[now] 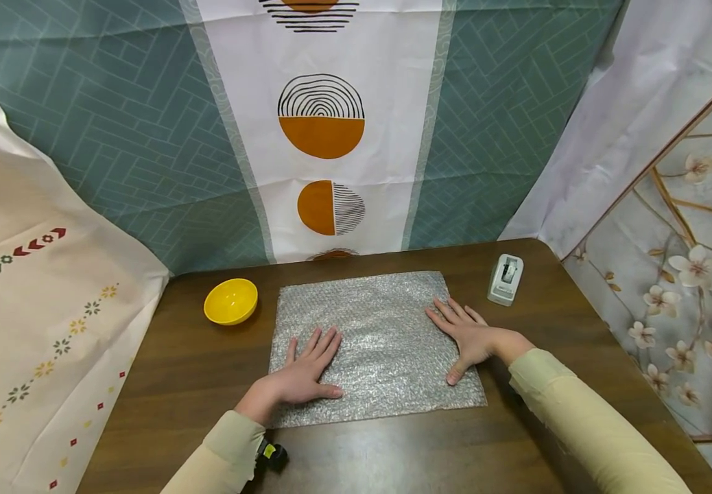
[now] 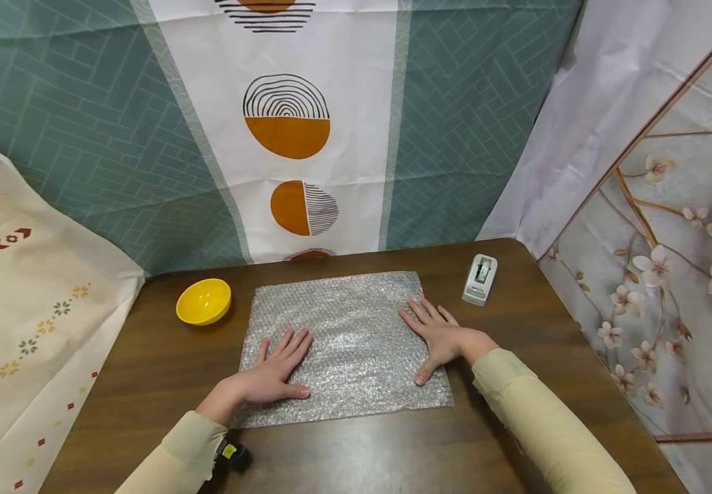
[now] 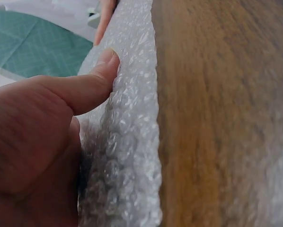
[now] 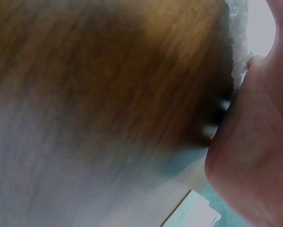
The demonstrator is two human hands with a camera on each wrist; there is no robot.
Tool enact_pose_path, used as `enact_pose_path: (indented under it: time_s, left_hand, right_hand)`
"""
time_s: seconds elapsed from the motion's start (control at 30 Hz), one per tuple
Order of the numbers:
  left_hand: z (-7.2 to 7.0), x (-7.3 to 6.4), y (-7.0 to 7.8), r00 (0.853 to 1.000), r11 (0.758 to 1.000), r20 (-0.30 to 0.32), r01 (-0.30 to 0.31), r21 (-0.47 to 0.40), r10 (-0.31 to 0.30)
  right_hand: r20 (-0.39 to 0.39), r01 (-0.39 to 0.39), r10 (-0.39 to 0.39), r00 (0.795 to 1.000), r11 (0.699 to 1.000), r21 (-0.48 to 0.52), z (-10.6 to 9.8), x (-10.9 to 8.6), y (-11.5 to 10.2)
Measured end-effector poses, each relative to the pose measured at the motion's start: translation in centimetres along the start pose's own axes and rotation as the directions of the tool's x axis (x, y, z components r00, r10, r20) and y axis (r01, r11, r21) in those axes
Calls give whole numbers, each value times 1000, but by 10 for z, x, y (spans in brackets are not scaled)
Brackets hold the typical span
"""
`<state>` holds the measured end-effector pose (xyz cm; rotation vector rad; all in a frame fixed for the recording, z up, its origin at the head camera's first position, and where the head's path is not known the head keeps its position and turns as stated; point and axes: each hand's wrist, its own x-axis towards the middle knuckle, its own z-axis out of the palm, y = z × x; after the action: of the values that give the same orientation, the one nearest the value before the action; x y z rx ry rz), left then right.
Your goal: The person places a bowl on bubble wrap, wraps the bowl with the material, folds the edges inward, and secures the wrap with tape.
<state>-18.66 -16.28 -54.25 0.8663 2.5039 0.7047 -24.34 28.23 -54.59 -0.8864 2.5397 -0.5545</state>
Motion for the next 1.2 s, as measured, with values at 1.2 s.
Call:
enact_pose_path:
  time_s: [1.2]
  left_hand:
    - [-34,-61,-30,964,988,-264,-14,-155,-28]
  right_hand:
    - [-11,-1,1,1000,1000,6,7,1,3]
